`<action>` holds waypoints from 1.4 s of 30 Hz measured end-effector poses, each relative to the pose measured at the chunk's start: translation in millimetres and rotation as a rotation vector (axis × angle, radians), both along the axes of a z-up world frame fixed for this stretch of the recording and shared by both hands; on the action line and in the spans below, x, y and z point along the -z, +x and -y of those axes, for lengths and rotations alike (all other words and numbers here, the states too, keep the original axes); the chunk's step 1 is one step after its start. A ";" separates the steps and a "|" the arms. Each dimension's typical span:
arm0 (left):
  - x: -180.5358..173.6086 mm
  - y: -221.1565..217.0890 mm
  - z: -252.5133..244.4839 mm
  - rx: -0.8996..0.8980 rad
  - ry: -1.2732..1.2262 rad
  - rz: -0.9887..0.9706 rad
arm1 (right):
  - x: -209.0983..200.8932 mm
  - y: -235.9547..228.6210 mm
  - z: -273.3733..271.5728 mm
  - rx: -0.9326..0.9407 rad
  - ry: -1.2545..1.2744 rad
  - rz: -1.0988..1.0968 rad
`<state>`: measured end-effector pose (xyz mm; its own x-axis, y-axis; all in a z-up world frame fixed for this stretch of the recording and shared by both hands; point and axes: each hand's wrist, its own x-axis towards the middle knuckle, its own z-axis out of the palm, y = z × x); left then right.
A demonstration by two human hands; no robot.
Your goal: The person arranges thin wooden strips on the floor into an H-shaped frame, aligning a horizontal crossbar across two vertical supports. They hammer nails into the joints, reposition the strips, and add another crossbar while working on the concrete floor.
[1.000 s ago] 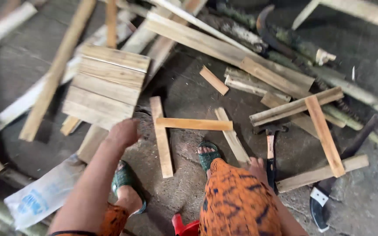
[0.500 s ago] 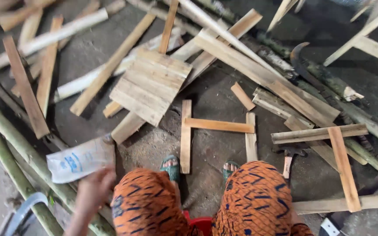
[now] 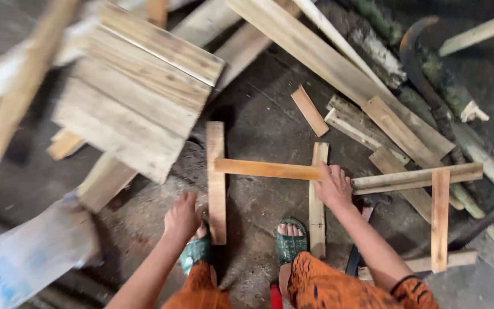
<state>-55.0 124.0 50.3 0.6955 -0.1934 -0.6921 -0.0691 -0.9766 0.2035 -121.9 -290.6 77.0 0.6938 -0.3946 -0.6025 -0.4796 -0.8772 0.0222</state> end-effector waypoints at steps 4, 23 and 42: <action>-4.8 65.7 67.4 -0.082 0.079 -0.157 | 12.9 0.0 -6.4 0.270 0.025 -0.162; 57.0 -15.4 79.6 -0.246 -0.061 0.021 | 18.8 -42.3 -28.5 0.496 0.146 -0.010; -7.8 -15.9 76.0 -0.253 -0.094 0.126 | 42.2 -2.4 40.8 0.245 0.225 0.519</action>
